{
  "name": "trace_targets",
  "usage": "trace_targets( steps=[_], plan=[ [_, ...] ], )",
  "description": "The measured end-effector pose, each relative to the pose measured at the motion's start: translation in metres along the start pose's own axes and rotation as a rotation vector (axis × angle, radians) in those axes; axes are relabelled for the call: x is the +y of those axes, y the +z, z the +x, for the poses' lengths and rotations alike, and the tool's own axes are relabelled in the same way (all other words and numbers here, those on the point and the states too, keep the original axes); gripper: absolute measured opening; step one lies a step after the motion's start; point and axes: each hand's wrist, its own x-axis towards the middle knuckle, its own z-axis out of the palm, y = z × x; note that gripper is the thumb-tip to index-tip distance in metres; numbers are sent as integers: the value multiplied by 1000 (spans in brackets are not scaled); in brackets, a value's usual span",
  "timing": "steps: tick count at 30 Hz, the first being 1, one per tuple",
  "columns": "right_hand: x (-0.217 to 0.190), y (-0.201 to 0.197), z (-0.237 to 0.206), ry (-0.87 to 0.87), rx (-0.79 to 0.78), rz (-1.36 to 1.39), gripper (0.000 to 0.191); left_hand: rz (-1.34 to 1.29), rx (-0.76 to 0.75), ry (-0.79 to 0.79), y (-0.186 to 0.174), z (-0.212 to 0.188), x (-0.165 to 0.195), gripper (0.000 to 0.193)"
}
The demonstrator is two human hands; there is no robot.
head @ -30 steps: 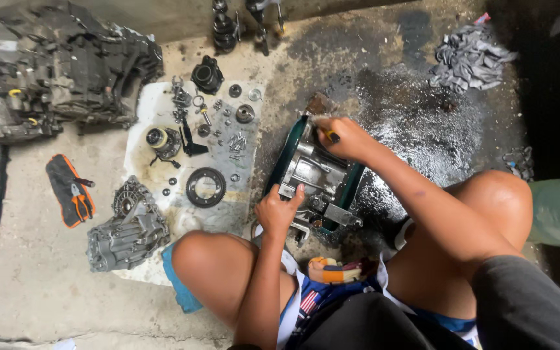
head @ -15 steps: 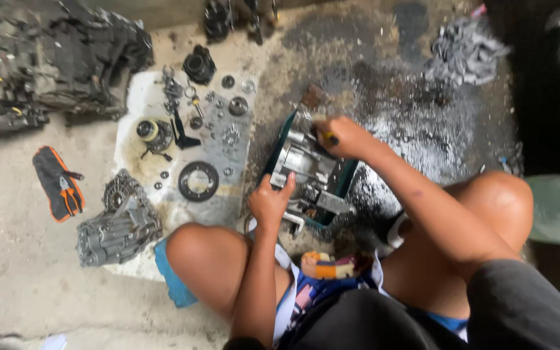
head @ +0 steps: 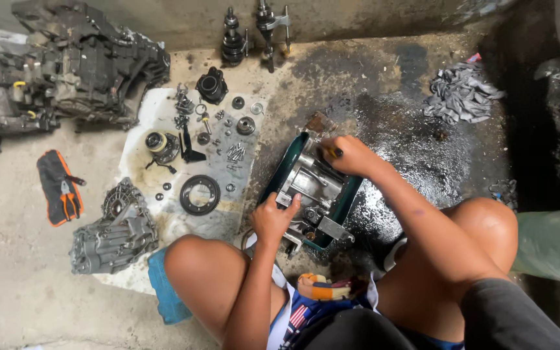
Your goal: The person scrubs a metallic engine component with a yellow-handled brush, repeatedly dipping the brush into a green tray of liquid and rotating the part to clean multiple surfaces.
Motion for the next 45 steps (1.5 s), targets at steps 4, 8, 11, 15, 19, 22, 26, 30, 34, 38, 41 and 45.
trace_targets(
  steps=[4, 8, 11, 15, 19, 22, 26, 30, 34, 38, 41, 45],
  plan=[
    [-3, 3, -5, -163, 125, -21, 27, 61, -86, -73, 0, -2, 1, 67],
    [-8, 0, -10, -19, -200, -147, 20, 5, -26, -46, -1, 2, 0, 67],
    [-14, -1, -11, -4, 1, -2, 29, -9, -21, 4, -2, 3, 0, 72],
    [-17, -4, -9, -113, 71, 8, 27, 27, -104, -97, -3, 3, 3, 69],
    [-12, -5, -8, -41, -144, -121, 21, 19, -11, -8, -1, 6, 2, 72],
    [-11, -4, -8, -76, 36, -46, 21, 57, -28, -22, 2, 7, -1, 71],
    [-16, 0, -6, -16, -57, -60, 24, -54, -129, -115, 1, 3, -8, 68],
    [-21, 1, -7, 45, -123, -70, 26, -29, -15, -65, -2, 7, -16, 73],
    [-20, 4, -7, -55, 28, -4, 32, -33, -83, -108, -4, 5, -18, 69],
    [-17, 8, -3, -165, -31, -85, 37, -49, 5, -107, -3, 2, -16, 82],
    [-22, 12, 2, 117, -14, -45, 28, -61, 7, -73, -5, 0, -14, 81],
    [-27, 12, 2, -19, 70, -76, 31, -84, -32, -106, -6, 3, -8, 80]
  ],
)
